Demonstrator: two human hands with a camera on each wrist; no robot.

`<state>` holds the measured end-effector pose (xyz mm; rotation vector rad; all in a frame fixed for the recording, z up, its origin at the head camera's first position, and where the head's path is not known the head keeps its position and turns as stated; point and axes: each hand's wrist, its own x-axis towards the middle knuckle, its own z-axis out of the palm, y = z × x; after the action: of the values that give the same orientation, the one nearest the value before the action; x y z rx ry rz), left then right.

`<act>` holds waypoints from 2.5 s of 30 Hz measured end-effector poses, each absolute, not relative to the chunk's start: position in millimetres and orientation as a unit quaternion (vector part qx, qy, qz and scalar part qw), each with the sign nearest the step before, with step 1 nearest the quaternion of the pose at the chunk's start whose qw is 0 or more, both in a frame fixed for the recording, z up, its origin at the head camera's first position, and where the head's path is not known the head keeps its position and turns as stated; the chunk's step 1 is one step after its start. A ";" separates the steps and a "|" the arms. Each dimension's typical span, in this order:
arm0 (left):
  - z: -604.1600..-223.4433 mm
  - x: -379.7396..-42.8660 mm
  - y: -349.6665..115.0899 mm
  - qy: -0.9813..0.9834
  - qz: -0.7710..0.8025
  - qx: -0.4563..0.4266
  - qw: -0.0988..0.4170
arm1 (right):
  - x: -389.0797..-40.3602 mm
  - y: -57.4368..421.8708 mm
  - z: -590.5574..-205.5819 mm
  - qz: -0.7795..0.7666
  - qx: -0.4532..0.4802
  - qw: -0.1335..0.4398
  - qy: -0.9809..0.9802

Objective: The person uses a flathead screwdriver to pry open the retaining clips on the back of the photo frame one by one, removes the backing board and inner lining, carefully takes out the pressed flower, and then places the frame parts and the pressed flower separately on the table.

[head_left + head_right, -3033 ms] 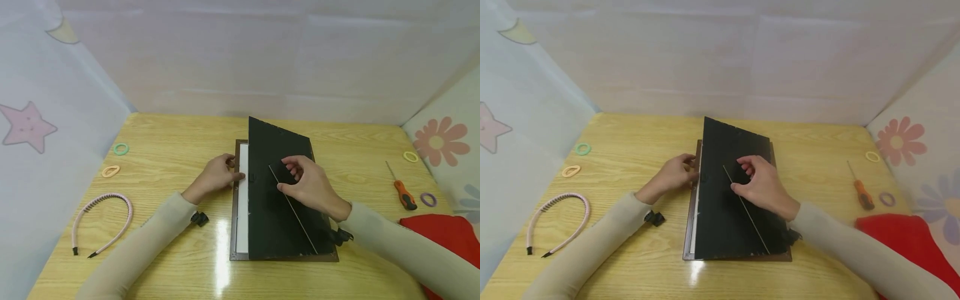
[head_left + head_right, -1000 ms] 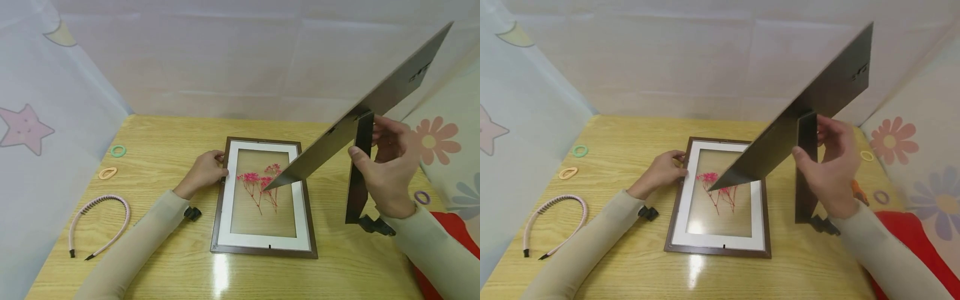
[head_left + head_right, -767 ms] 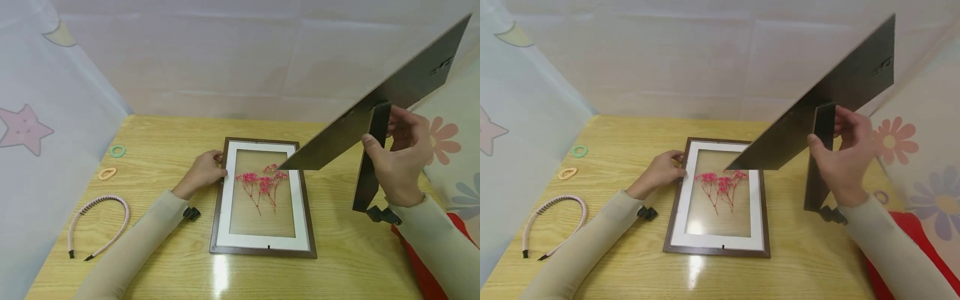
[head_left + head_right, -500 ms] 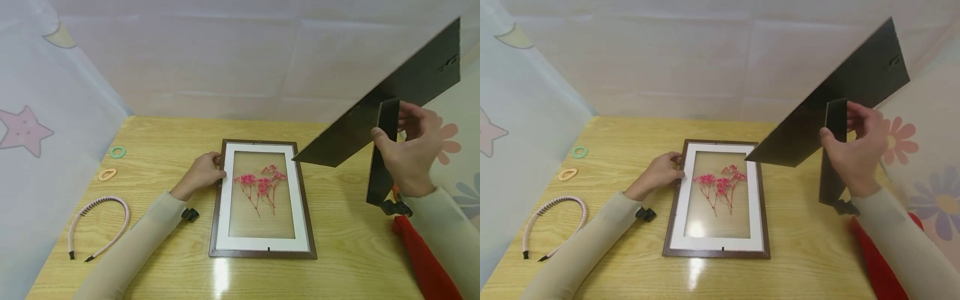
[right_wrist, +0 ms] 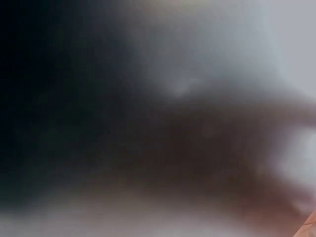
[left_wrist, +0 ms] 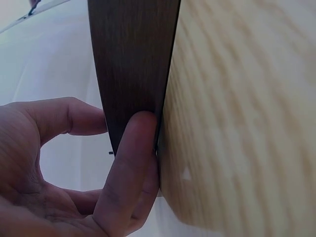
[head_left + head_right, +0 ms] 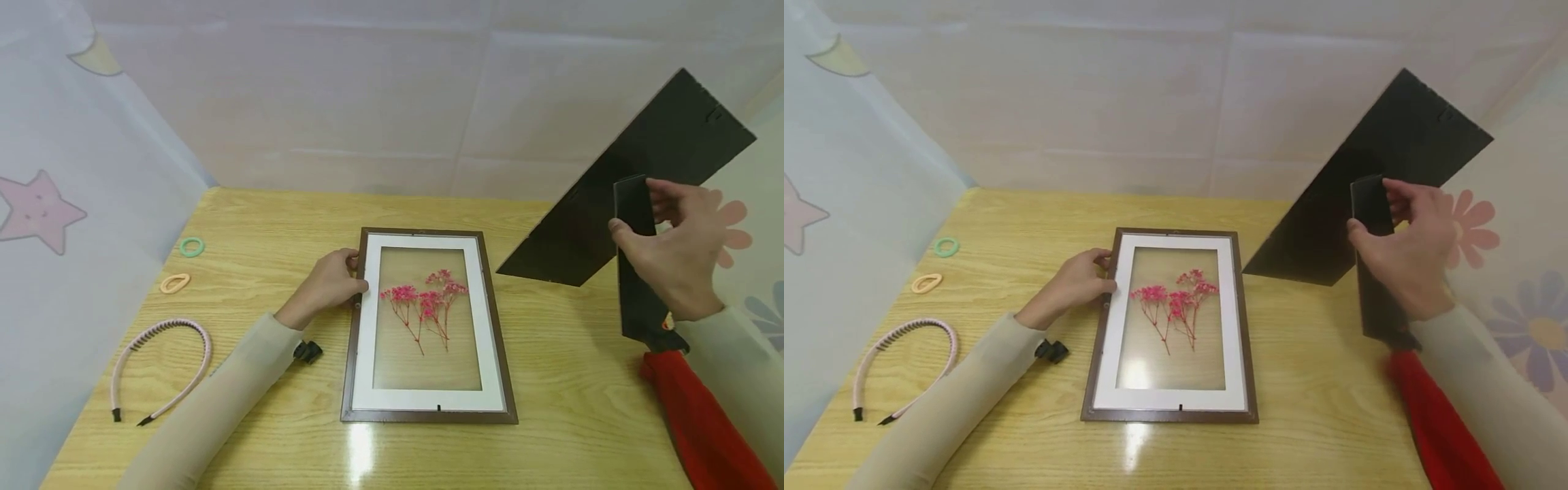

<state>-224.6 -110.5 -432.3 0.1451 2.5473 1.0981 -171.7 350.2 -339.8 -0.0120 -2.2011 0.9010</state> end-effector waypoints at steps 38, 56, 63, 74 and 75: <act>-438.3 -225.9 -107.2 0.882 0.423 0.053 0.200 | -230.0 344.7 -399.8 0.210 0.022 0.146 -0.966; -436.3 -224.5 -110.2 0.888 0.415 0.052 0.192 | -240.1 354.9 -427.8 0.202 0.024 0.044 -0.978; -436.4 -223.8 -109.6 0.893 0.407 0.056 0.185 | -242.0 353.7 -434.3 0.198 0.038 -0.002 -0.979; -436.7 -225.2 -108.0 0.911 0.373 0.081 0.159 | -244.6 356.4 -440.7 0.174 0.055 -0.038 -0.982; -436.7 -225.1 -108.0 0.910 0.374 0.081 0.161 | -244.6 356.7 -441.2 0.173 0.055 -0.040 -0.983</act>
<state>-225.1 -108.0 -436.7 0.2326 2.5974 1.0693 -244.6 356.7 -441.2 0.1773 -3.1685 0.5568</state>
